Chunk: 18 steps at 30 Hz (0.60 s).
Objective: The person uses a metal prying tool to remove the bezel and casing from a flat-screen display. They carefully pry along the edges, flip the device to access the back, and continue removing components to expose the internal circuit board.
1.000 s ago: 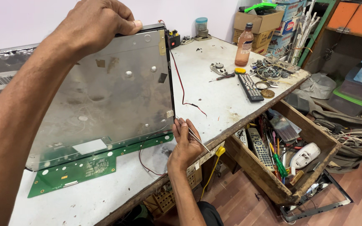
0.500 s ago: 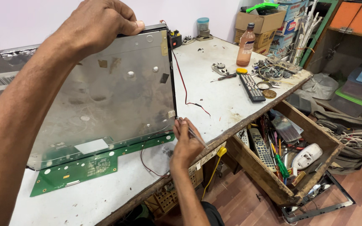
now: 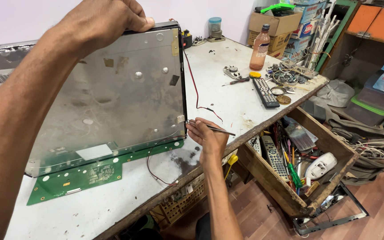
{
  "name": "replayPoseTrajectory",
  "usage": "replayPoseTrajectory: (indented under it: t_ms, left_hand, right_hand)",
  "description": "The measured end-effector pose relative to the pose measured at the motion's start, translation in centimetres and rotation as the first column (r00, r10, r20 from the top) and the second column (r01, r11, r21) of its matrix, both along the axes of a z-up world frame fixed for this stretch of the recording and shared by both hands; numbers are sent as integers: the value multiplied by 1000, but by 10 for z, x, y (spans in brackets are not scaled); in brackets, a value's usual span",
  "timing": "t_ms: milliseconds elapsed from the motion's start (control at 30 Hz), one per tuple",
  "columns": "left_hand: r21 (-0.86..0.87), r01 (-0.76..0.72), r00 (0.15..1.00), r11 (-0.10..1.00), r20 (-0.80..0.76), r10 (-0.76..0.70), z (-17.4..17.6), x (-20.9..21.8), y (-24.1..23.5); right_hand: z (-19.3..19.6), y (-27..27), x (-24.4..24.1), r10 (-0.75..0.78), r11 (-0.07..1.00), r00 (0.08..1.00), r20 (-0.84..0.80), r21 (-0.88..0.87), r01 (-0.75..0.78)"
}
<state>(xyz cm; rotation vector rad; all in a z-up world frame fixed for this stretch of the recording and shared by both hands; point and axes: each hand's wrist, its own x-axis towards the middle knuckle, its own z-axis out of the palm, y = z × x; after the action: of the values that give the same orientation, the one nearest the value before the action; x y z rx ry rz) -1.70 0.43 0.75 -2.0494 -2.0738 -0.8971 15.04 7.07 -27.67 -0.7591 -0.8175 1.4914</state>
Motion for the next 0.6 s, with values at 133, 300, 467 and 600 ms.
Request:
replayPoseTrajectory:
  t_ms: [133,300,467,600]
  left_hand:
    - [-37,-60,998,998,-3,60,-1,0,2]
    - [-2,-12,1000,1000,0,12,-1,-4,3]
    - [42,4,1000,999,-24,-3,0,-17,15]
    - [41,-23,998,999,-58,25,1,-21,23]
  right_hand:
    - [1,7,7,69,997,993,93,8,-70]
    - [-17,-11,0,-219,897,915,340,440,51]
    - [-42,-23,13,-410,799,879,244,560,218]
    - [-41,19,42,-689,533,616,382,843,72]
